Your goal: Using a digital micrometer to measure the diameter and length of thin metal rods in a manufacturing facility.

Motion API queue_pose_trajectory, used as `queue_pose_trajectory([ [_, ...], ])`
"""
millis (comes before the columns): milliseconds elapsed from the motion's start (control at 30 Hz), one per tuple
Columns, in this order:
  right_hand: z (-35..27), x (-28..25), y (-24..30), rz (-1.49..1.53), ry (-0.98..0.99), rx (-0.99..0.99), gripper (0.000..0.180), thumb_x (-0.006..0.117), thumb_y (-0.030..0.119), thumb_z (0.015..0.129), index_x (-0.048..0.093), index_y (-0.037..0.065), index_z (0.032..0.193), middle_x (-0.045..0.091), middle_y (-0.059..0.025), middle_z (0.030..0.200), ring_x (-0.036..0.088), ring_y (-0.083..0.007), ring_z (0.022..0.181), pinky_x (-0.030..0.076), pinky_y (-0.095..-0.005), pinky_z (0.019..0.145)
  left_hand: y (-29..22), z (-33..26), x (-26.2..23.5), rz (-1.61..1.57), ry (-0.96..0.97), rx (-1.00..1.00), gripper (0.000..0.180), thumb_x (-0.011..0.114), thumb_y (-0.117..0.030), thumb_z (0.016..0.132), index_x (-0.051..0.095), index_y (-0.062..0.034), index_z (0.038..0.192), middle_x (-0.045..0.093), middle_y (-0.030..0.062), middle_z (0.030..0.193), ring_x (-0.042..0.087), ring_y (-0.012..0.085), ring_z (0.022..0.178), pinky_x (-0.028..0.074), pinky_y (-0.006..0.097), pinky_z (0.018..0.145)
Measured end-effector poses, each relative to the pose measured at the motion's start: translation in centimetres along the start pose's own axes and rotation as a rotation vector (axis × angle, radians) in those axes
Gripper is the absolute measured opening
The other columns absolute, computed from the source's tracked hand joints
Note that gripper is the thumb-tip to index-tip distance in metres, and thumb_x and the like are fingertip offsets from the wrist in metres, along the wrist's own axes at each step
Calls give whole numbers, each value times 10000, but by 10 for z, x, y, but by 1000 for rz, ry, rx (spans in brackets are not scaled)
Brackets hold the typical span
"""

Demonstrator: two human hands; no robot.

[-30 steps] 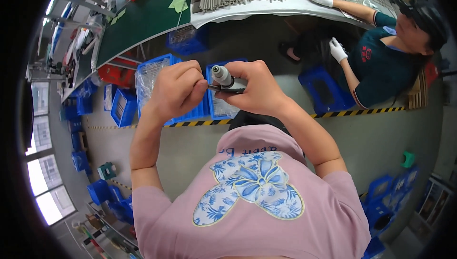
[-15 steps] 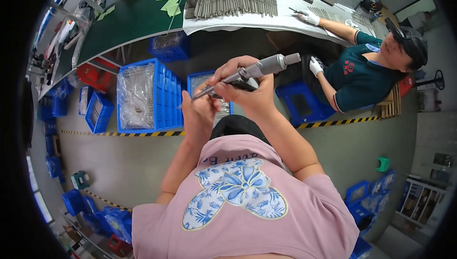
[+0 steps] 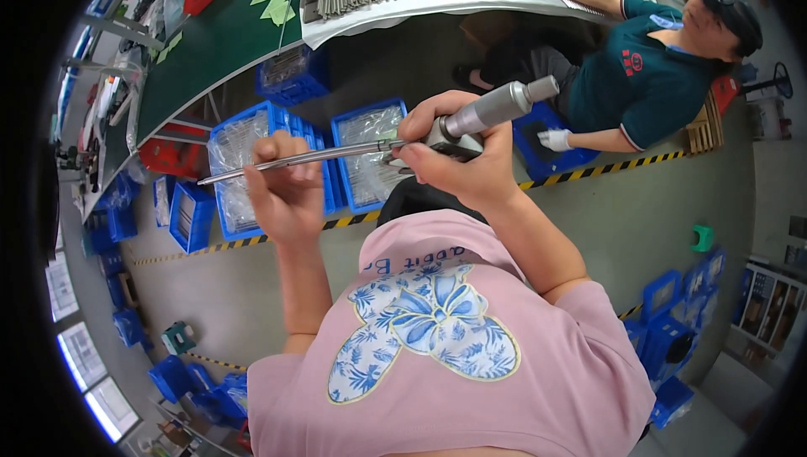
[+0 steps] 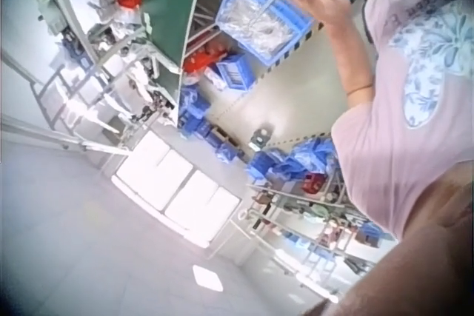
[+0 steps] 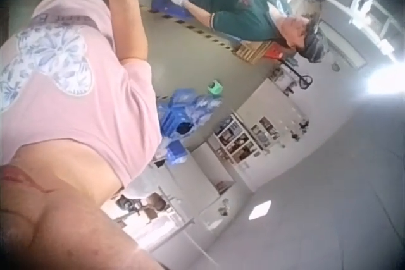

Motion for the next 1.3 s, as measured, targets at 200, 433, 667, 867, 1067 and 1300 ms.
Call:
queue_pose_trajectory([
  [200,-9,8,6,-179,79,-103,189,603,-103,577,526,-13,725,554,-88,697,545,-125,644,444,-222,565,20,-20,22,50,18,-213,121,484,-141,816,437,-35,850,491,99,716,482,139,619,419,239,546],
  [433,-13,-2,33,316,77,179,678,216,537,780,495,-76,857,544,-165,702,534,-160,569,386,-210,367,-4,-15,19,255,250,-139,103,492,-103,805,442,-18,834,492,127,683,491,144,564,425,226,511],
  [667,-10,1,40,222,127,278,740,177,584,765,496,-78,853,552,-183,713,532,-147,525,379,-200,349,-5,-15,25,311,338,-166,130,530,-124,784,452,-27,820,495,124,674,480,134,547,419,223,508],
  [867,-17,7,37,99,42,271,531,342,432,774,505,-68,842,558,-148,689,510,-122,483,370,-184,361,-6,-15,27,333,347,-175,128,533,-119,781,450,-30,820,497,126,675,478,132,543,416,220,503],
  [1067,-14,16,39,-161,27,530,300,619,123,585,505,-29,817,542,-115,714,516,-107,541,371,-168,392,-8,-16,27,315,330,-200,134,536,-114,779,444,-25,817,496,126,671,475,131,529,419,220,493],
  [1300,-16,19,27,-211,115,497,318,682,123,517,539,-4,771,535,-71,722,545,-123,643,426,-186,537,-11,-19,28,457,319,-144,118,530,-88,778,442,-19,813,496,126,676,476,126,550,418,217,499],
])
Point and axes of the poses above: each hand's wrist, its own z-axis towards the middle knuckle, its own x-axis out of the palm, y = z × x, the point moved 1 cm from there along z, towards the middle knuckle
